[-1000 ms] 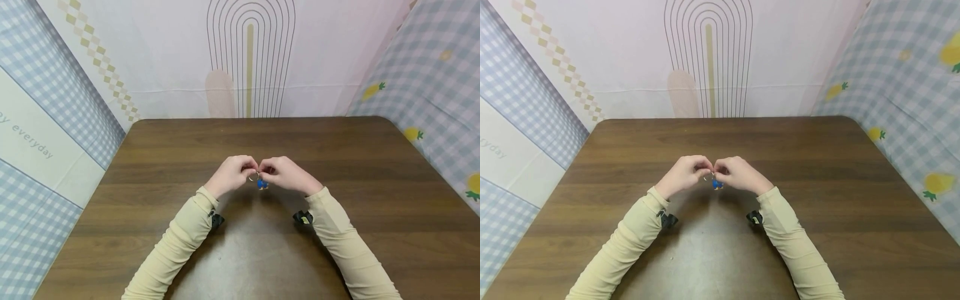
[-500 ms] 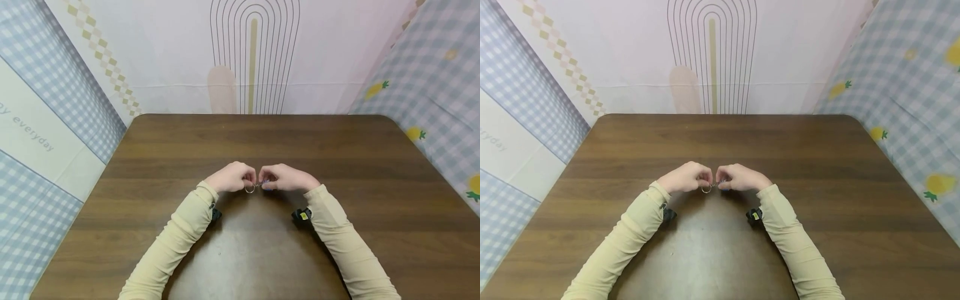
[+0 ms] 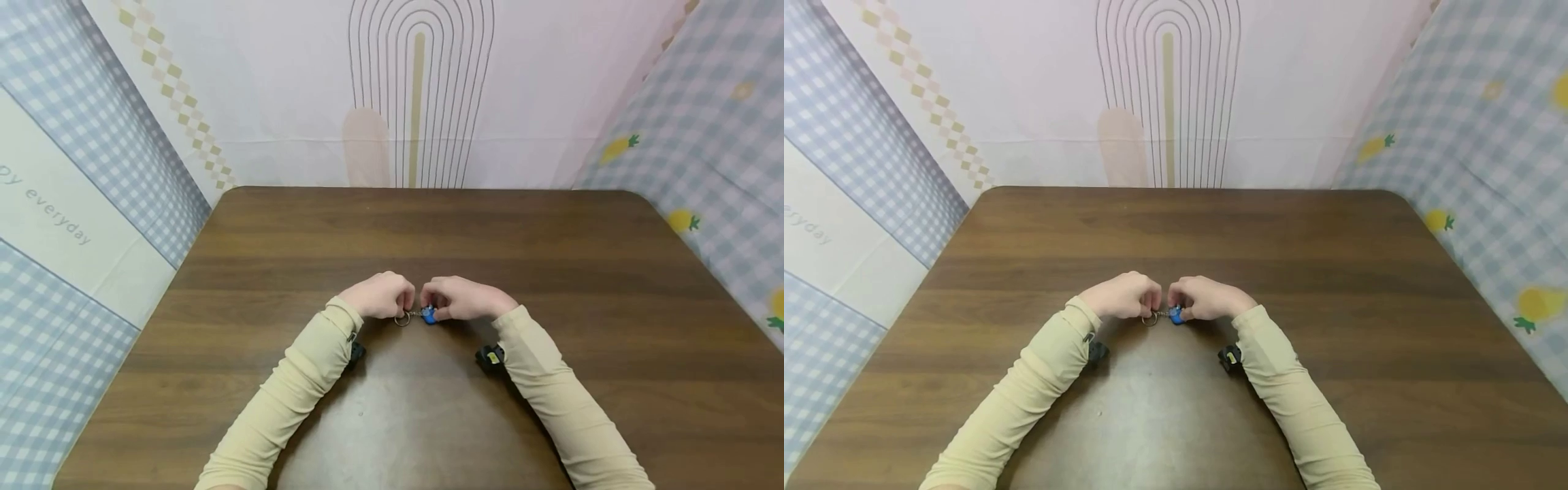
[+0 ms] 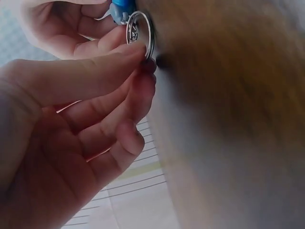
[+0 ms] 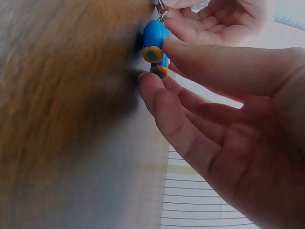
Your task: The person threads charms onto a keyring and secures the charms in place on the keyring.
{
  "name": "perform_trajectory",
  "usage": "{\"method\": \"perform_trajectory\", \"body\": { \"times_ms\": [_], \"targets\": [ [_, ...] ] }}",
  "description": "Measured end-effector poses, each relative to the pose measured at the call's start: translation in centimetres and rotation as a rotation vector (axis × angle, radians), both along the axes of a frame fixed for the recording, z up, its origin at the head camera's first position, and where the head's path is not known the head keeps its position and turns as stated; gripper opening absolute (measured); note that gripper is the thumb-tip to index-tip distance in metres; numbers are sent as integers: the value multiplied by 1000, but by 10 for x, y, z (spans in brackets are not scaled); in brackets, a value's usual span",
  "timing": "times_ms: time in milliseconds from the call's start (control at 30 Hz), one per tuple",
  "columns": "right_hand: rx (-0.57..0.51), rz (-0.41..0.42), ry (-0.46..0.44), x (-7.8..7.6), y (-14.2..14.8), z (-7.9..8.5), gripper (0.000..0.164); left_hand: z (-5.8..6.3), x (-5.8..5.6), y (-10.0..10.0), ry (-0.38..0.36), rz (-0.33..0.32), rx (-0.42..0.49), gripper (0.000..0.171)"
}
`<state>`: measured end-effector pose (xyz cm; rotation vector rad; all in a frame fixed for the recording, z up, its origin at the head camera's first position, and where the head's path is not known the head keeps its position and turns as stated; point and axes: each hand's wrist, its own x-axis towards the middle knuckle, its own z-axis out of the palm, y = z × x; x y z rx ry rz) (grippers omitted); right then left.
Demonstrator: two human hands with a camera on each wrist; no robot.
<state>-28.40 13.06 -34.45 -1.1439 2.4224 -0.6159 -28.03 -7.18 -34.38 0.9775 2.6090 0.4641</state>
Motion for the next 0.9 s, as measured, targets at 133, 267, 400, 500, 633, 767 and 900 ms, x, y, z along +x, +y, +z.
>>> {"method": "perform_trajectory", "body": {
  "times_ms": [133, 267, 400, 500, 633, 767, 900],
  "targets": [
    [3, 15, 13, 0, 0, 3, 15, 2, 0, 1, 9, 33, -24, 13],
    [22, 17, 16, 2, 0, 5, 15, 1, 2, 0, 22, 49, -43, 13],
    [53, -12, 40, 9, 2, 5, 22, -1, 8, -4, 13, 40, -55, 12],
    [55, -76, 84, 17, 9, 4, 32, 1, 13, -12, -1, 86, -10, 17],
    [43, -200, 211, 23, 21, 3, 44, 5, 20, -24, 79, 256, 91, 47],
    [57, -341, 403, 21, 28, 1, 53, 6, 21, -32, 221, 399, 82, 66],
    [75, -446, 501, 14, 30, 1, 59, 3, 19, -34, 293, 467, 52, 70]
  ]
}}
